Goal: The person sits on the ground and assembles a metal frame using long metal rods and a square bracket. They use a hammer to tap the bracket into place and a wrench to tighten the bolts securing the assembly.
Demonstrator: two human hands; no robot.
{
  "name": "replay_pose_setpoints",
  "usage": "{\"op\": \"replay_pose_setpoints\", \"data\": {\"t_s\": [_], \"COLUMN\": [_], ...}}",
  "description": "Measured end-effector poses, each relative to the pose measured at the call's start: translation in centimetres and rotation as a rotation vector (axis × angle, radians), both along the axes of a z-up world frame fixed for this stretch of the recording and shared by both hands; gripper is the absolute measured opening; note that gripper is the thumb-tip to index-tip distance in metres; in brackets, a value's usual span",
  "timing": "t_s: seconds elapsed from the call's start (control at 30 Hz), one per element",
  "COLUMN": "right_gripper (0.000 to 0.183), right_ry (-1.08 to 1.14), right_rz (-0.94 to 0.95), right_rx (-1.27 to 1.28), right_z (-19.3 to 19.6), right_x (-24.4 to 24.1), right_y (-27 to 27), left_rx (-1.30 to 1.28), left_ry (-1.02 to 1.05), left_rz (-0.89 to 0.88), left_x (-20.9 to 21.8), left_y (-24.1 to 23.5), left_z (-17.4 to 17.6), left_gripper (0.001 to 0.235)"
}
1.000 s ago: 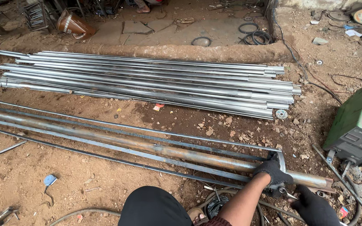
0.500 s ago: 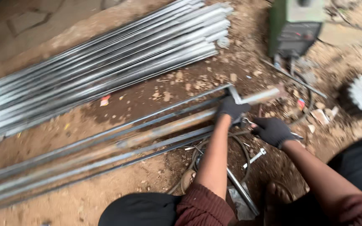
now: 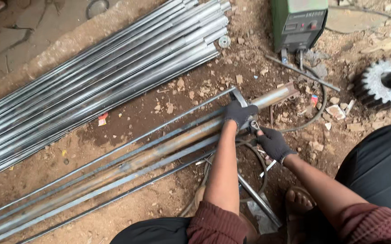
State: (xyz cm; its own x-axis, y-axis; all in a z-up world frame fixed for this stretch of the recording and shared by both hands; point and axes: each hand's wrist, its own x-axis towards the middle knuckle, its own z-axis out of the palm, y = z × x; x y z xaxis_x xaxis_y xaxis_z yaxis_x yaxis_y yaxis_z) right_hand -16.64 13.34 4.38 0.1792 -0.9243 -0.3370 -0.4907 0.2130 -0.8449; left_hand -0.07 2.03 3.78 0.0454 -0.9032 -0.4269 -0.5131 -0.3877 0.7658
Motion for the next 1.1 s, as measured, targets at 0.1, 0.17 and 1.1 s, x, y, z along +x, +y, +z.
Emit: {"op": "replay_pose_setpoints", "data": {"t_s": [0.1, 0.17, 1.1], "right_gripper": [0.045, 0.046, 0.050], "right_ry": [0.081, 0.139, 0.018], "right_rz": [-0.040, 0.026, -0.131], "right_rx": [0.103, 0.168, -0.128], "right_z": [1.0, 0.9, -9.8], "right_x": [0.1, 0.2, -3.8], "right_y": [-1.1, -1.1, 0.4], "left_rx": [-0.030, 0.095, -0.074], "left_ry": [0.031, 0.010, -0.189], "left_rz": [-0.028, -0.008, -0.178], "left_x": [0.1, 0.3, 0.4], "left_y": [0.3, 1.3, 5.9], "left_z": [1.9, 3.0, 6.2], "left_gripper": [0.053, 0.064, 0.066]}}
